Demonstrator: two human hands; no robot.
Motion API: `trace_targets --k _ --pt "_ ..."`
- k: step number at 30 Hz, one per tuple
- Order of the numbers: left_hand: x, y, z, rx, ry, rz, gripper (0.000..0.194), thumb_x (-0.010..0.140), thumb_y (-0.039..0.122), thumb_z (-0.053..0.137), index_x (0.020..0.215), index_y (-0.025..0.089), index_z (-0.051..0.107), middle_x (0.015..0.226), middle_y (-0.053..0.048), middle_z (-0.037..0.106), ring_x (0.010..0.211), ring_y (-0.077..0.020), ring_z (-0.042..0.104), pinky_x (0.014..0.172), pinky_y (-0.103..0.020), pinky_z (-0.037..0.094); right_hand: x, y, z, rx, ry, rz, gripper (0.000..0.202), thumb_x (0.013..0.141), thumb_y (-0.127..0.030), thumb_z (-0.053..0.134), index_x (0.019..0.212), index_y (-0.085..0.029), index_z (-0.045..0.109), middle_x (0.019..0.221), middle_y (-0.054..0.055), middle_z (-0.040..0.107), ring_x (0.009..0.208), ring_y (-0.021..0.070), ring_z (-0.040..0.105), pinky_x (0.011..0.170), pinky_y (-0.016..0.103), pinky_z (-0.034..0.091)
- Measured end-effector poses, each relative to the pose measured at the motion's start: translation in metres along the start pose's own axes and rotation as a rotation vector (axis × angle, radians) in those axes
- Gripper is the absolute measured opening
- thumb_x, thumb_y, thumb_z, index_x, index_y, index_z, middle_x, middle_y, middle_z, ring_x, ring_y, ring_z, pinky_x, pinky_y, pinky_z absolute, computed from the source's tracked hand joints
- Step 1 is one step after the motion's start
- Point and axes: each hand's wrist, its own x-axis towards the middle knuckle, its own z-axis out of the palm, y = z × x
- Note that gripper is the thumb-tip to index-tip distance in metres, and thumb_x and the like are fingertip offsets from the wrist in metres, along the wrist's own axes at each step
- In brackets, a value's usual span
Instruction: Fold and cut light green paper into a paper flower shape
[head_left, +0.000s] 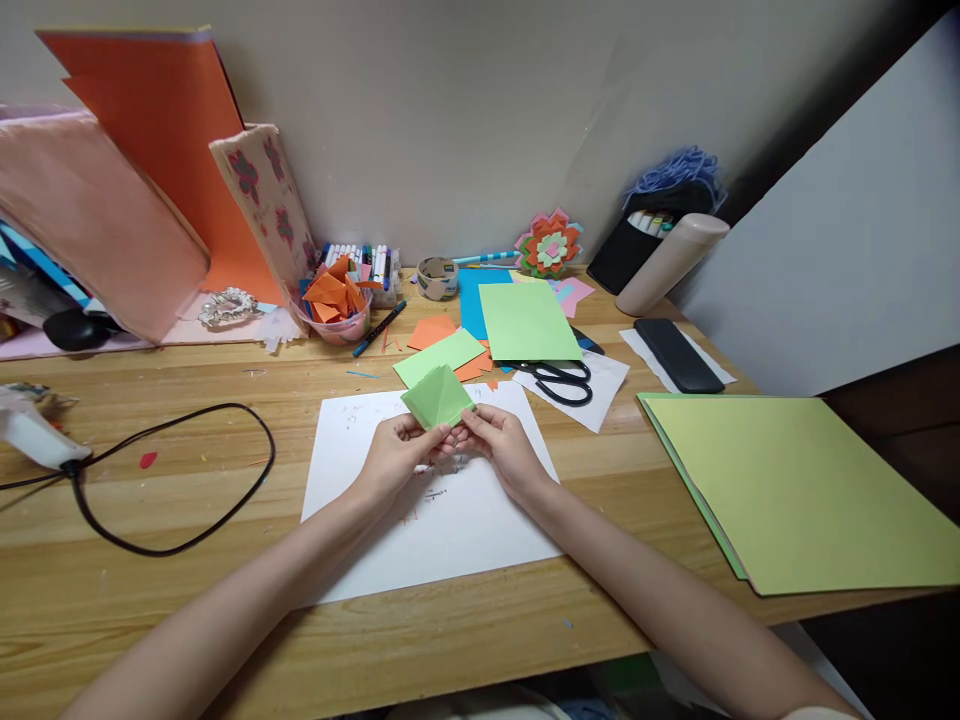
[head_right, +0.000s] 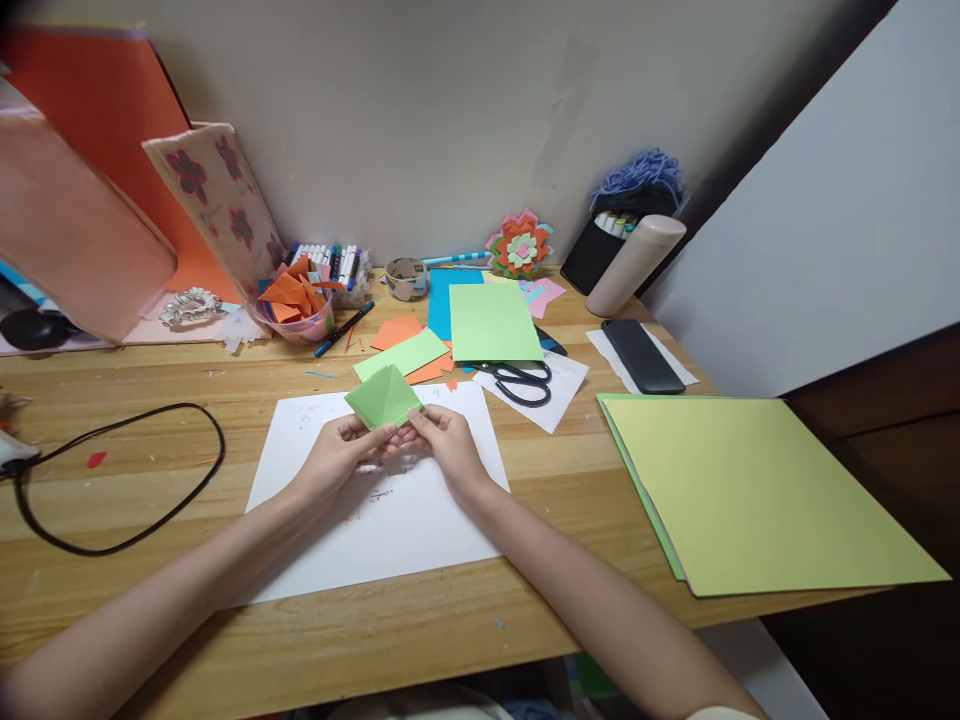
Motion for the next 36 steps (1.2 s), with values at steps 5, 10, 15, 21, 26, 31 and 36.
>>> trace_targets --k 5,10,15,21,26,31,36 --pt "0.001 0.000 0.001 0.013 -0.002 0.027 0.034 0.062 0.037 0.074 0.079 0.008 0.067 0.067 -0.007 0.068 0.059 -0.0126 0.061 0.057 -0.023 0.050 0.000 0.004 0.001 -0.136 0.033 -0.082 0.033 0.077 -0.047 0.059 0.066 -0.015 0.058 0.061 0.000 0.061 0.052 0.0095 0.056 0.054 0.022 0.047" --pt "0.001 0.001 0.002 0.033 -0.021 0.020 0.036 0.062 0.038 0.074 0.077 0.007 0.065 0.063 -0.006 0.065 0.056 -0.0123 0.060 0.055 -0.023 0.048 0.003 0.005 -0.006 -0.242 0.029 -0.143 0.036 0.082 -0.047 0.052 0.063 -0.016 0.057 0.057 -0.001 0.056 0.046 0.0093 0.051 0.047 0.022 0.041" --pt "0.000 0.001 0.002 0.022 -0.048 0.007 0.035 0.062 0.038 0.073 0.076 0.007 0.064 0.066 -0.006 0.064 0.056 -0.0118 0.058 0.056 -0.024 0.047 0.005 0.001 -0.008 -0.299 -0.018 -0.161 0.034 0.081 -0.044 0.055 0.061 -0.016 0.056 0.054 -0.002 0.055 0.048 0.0105 0.054 0.052 0.023 0.042" --pt "0.003 -0.001 -0.001 0.041 -0.024 0.037 0.032 0.069 0.042 0.065 0.073 0.012 0.058 0.060 0.001 0.056 0.047 -0.0067 0.048 0.044 -0.018 0.036 0.006 -0.009 -0.011 -0.321 -0.026 -0.052 0.029 0.073 -0.042 0.064 0.064 -0.015 0.058 0.065 0.002 0.063 0.052 0.0105 0.056 0.053 0.023 0.043" --pt "0.007 -0.008 -0.004 0.196 -0.026 0.170 0.031 0.074 0.042 0.059 0.063 0.014 0.051 0.053 0.003 0.050 0.044 -0.0068 0.044 0.042 -0.019 0.034 0.005 -0.015 -0.014 -0.418 -0.141 0.049 0.028 0.068 -0.038 0.068 0.071 -0.012 0.061 0.063 0.002 0.063 0.048 0.0079 0.053 0.049 0.021 0.042" --pt "0.009 -0.012 -0.006 0.186 -0.046 0.141 0.028 0.074 0.040 0.056 0.060 0.016 0.047 0.046 0.006 0.044 0.038 -0.0061 0.037 0.038 -0.019 0.027 0.000 -0.008 -0.008 -0.498 -0.089 0.022 0.028 0.072 -0.040 0.063 0.066 -0.014 0.053 0.051 -0.003 0.055 0.035 0.0048 0.042 0.034 0.017 0.031" --pt "0.010 -0.008 -0.007 0.153 -0.095 0.096 0.033 0.073 0.044 0.057 0.059 0.017 0.045 0.044 0.007 0.040 0.035 -0.0059 0.035 0.037 -0.019 0.027 0.000 -0.016 -0.012 -0.483 -0.140 0.033 0.035 0.070 -0.045 0.066 0.060 -0.016 0.048 0.048 -0.003 0.054 0.036 0.0067 0.046 0.037 0.019 0.036"
